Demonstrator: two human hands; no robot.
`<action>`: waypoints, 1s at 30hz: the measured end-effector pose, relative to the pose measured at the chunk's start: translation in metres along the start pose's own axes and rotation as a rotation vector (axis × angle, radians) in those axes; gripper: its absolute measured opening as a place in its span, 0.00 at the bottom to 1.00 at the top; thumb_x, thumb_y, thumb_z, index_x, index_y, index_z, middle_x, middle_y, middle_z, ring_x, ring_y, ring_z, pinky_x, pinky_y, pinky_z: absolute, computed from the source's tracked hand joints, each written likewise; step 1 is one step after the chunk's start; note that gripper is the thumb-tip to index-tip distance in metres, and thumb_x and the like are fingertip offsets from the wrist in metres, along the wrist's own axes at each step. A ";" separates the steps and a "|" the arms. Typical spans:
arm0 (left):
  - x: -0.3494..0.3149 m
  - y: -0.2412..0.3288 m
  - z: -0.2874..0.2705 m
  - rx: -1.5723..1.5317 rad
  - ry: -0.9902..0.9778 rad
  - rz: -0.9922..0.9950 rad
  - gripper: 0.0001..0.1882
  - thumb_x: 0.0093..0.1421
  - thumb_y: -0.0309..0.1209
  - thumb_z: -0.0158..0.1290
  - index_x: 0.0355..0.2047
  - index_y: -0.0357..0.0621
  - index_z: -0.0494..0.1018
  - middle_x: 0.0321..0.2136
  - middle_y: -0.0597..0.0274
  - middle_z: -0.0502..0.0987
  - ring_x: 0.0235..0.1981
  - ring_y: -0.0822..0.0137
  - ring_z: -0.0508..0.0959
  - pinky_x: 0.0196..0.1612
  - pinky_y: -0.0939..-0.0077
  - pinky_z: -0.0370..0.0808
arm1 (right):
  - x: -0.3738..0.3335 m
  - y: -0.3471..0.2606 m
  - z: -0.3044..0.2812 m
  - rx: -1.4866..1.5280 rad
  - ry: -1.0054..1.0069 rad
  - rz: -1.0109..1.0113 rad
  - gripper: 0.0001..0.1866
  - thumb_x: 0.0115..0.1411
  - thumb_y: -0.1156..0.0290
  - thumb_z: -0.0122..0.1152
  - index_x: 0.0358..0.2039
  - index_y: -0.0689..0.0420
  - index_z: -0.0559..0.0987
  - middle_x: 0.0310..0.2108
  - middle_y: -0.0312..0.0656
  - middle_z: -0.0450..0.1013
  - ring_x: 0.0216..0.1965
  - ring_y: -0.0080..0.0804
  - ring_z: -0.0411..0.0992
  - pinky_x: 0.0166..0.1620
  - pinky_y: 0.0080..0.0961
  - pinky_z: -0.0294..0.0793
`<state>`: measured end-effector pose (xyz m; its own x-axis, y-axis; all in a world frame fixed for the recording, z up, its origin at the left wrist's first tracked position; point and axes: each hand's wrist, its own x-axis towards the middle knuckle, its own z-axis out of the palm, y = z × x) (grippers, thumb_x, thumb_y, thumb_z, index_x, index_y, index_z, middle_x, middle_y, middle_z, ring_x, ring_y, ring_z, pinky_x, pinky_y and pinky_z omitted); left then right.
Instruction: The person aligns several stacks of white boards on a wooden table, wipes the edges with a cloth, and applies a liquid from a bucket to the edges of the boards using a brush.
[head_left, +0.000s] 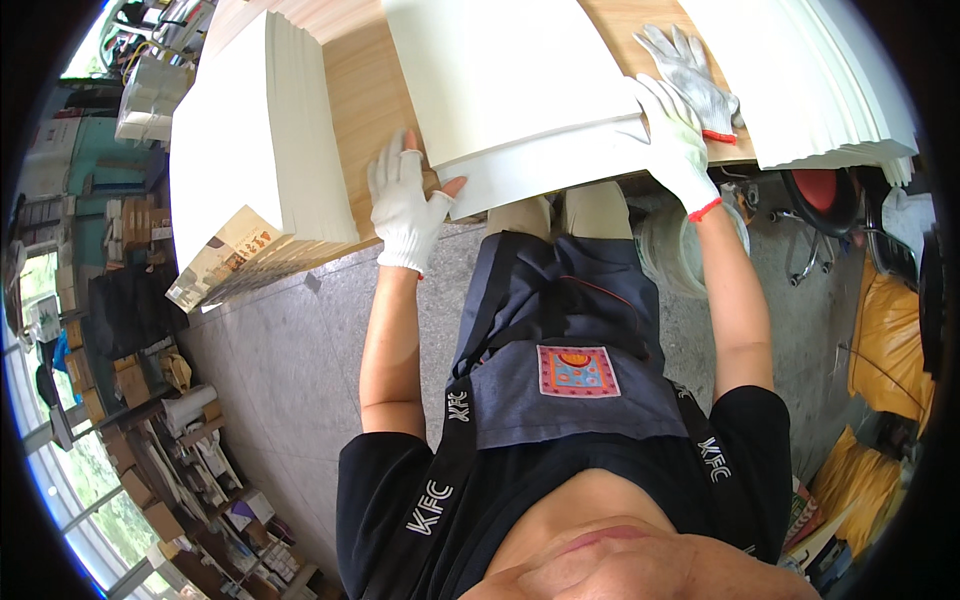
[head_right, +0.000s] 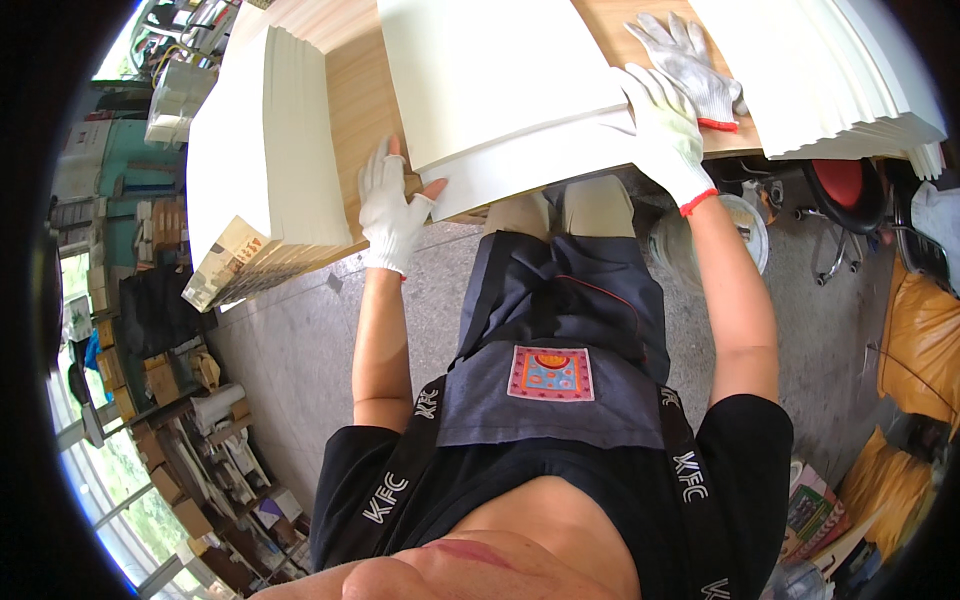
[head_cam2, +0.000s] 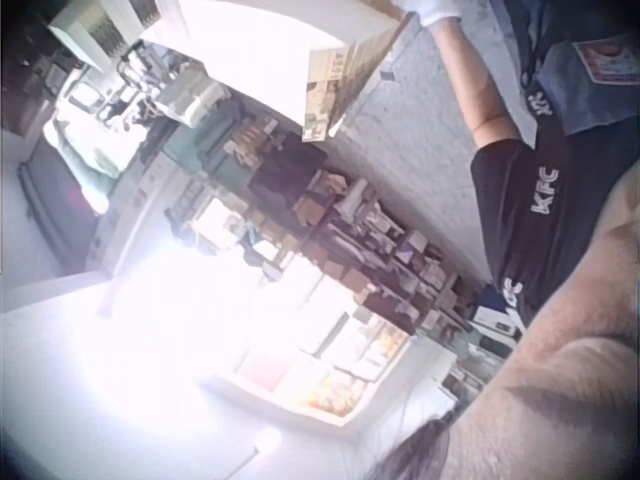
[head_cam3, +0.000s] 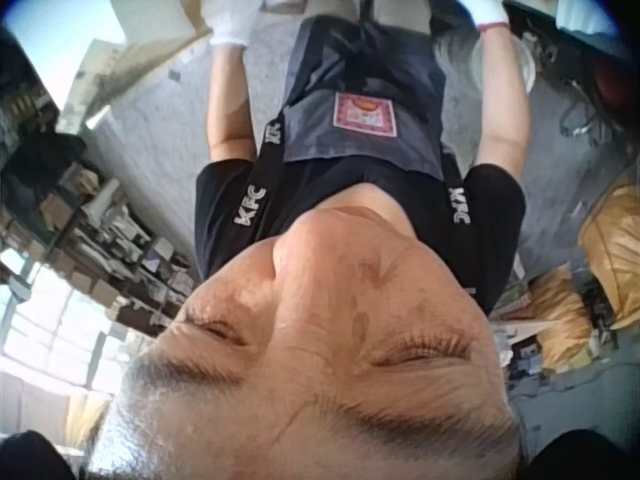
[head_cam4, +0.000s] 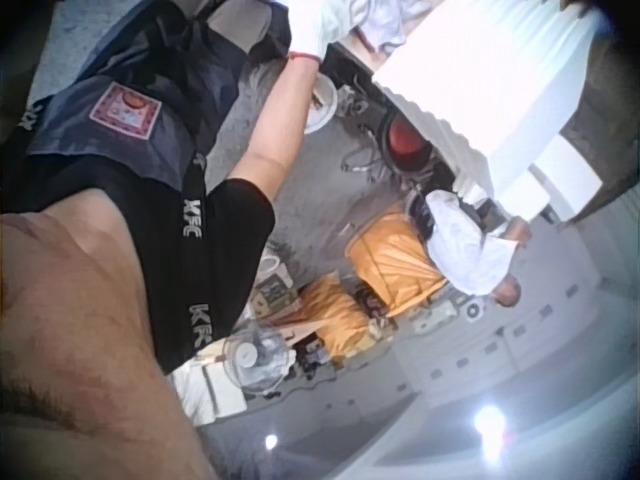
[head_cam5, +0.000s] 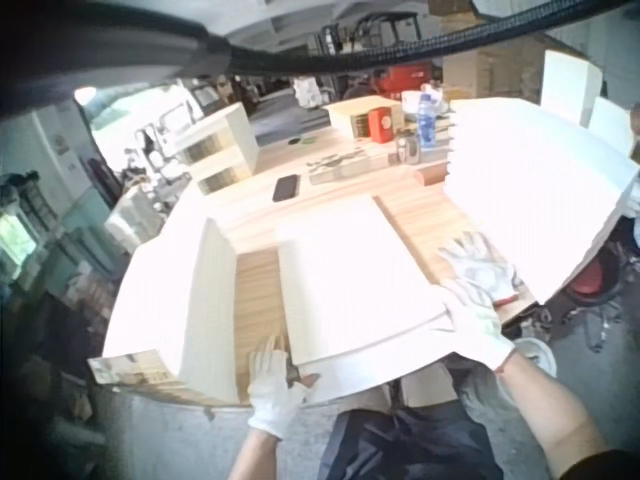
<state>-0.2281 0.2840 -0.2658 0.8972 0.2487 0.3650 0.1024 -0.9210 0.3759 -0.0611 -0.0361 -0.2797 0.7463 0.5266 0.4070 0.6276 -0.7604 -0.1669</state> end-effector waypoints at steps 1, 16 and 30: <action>0.000 0.003 0.001 -0.017 0.036 -0.023 0.36 0.46 0.42 0.67 0.53 0.39 0.70 0.59 0.51 0.67 0.62 0.48 0.63 0.65 0.53 0.57 | 0.000 0.001 0.001 -0.001 0.012 -0.006 0.36 0.57 0.50 0.63 0.63 0.50 0.66 0.63 0.41 0.62 0.66 0.40 0.57 0.66 0.38 0.54; 0.026 0.047 -0.029 0.068 -0.246 0.267 0.40 0.29 0.43 0.72 0.47 0.48 0.74 0.49 0.67 0.74 0.47 0.57 0.72 0.52 0.63 0.71 | -0.002 0.003 0.005 -0.018 0.050 -0.002 0.37 0.57 0.43 0.60 0.61 0.52 0.69 0.62 0.42 0.63 0.65 0.39 0.58 0.65 0.38 0.55; 0.030 0.069 -0.036 0.262 -0.236 0.381 0.25 0.45 0.29 0.62 0.47 0.55 0.75 0.45 0.68 0.77 0.40 0.57 0.78 0.42 0.64 0.76 | 0.045 -0.020 -0.026 0.107 -0.110 -0.380 0.16 0.60 0.57 0.59 0.43 0.53 0.81 0.45 0.41 0.75 0.45 0.43 0.70 0.51 0.37 0.69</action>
<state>-0.2100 0.2387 -0.1987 0.9612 -0.1656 0.2208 -0.1736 -0.9847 0.0172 -0.0464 -0.0071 -0.2346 0.4729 0.8043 0.3599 0.8782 -0.4636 -0.1179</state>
